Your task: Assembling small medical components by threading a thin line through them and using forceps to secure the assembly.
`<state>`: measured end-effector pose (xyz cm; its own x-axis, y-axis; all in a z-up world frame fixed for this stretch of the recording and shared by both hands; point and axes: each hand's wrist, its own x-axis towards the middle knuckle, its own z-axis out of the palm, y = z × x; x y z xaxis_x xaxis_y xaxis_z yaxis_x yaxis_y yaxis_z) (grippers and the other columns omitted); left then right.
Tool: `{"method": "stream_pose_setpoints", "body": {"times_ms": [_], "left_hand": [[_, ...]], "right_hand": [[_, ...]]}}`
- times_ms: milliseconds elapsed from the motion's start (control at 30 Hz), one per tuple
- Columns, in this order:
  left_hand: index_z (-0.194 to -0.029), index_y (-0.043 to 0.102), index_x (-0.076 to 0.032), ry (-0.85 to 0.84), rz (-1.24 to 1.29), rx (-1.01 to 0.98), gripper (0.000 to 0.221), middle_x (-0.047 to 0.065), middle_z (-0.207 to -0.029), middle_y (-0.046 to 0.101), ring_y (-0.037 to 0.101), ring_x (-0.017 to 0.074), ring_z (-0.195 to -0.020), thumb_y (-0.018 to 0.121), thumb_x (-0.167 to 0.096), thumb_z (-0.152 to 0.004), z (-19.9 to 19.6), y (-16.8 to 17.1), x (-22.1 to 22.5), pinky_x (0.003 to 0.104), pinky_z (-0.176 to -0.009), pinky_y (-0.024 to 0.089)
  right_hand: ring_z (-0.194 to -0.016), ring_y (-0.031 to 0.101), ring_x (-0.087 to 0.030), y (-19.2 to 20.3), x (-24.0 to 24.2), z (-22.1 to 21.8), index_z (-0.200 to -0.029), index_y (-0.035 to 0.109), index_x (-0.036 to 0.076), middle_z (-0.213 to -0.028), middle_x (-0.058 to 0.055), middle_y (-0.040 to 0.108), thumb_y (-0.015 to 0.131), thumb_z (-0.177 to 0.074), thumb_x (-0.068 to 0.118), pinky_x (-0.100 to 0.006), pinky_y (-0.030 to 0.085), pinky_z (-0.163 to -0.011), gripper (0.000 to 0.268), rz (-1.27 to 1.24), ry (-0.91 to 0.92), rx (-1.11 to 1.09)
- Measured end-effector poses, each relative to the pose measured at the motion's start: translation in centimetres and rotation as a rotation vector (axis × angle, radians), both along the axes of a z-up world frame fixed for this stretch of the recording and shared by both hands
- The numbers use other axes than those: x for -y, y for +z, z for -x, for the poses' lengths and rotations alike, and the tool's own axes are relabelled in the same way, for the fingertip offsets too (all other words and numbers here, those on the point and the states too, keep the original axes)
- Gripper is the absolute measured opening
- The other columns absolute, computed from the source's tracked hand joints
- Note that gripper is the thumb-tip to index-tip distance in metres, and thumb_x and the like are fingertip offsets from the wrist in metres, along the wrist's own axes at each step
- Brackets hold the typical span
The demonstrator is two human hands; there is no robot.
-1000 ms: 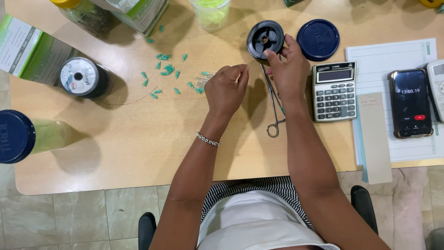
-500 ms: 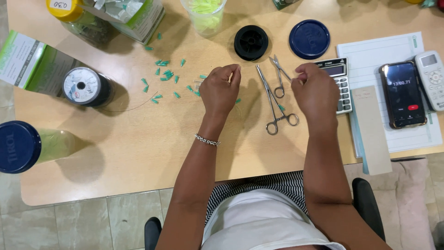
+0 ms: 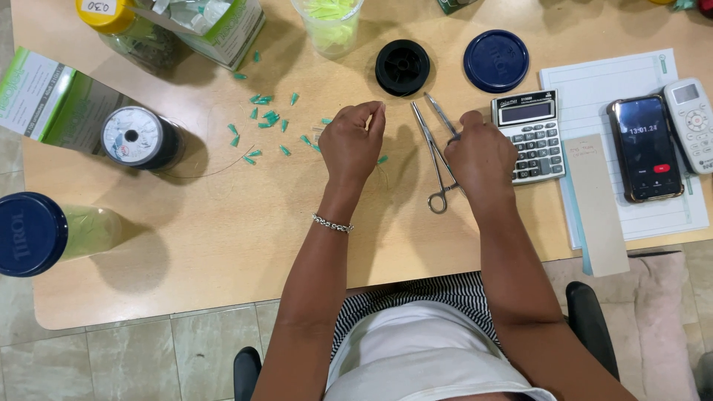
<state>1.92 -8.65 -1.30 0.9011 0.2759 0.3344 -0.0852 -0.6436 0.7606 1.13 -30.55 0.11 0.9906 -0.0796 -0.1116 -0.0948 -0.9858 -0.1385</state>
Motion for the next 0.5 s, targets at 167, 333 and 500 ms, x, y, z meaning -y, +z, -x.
{"method": "stream_pose_setpoints", "body": {"times_ms": [167,333,500], "left_hand": [[-0.095,0.08,-0.029,0.004,-0.008,-0.014,0.012,0.0,-0.065,0.062,0.07,0.0246,-0.066,0.07,-0.035,-0.094,-0.1,-0.1,0.1,0.039,-0.063,0.058],[-0.095,0.08,-0.029,0.003,0.004,-0.032,0.013,0.0,-0.065,0.062,0.07,0.0237,-0.064,0.069,-0.035,-0.095,0.1,0.0,0.1,0.038,-0.063,0.058],[-0.096,0.079,-0.031,0.005,-0.009,-0.038,0.013,-0.001,-0.067,0.063,0.071,0.0245,-0.066,0.068,-0.037,-0.095,-0.1,-0.3,0.0,0.039,-0.064,0.059]], "right_hand": [[-0.081,0.075,-0.038,1.0,0.0,0.3,-0.11,0.071,0.011,-0.089,-0.013,0.068,0.066,-0.093,0.026,-0.052,0.059,-0.066,0.023,0.044,0.03,0.103],[-0.076,0.07,-0.024,3.9,-0.2,0.2,-0.105,0.066,0.022,-0.091,-0.001,0.076,0.066,-0.09,0.039,-0.039,0.053,-0.068,0.022,-0.503,-0.025,-0.016],[-0.043,0.038,-0.002,4.6,-1.0,-0.1,-0.084,0.064,0.005,-0.06,-0.007,0.056,0.06,-0.106,0.036,-0.013,0.026,-0.032,0.037,-1.352,-0.114,-0.531]]}}
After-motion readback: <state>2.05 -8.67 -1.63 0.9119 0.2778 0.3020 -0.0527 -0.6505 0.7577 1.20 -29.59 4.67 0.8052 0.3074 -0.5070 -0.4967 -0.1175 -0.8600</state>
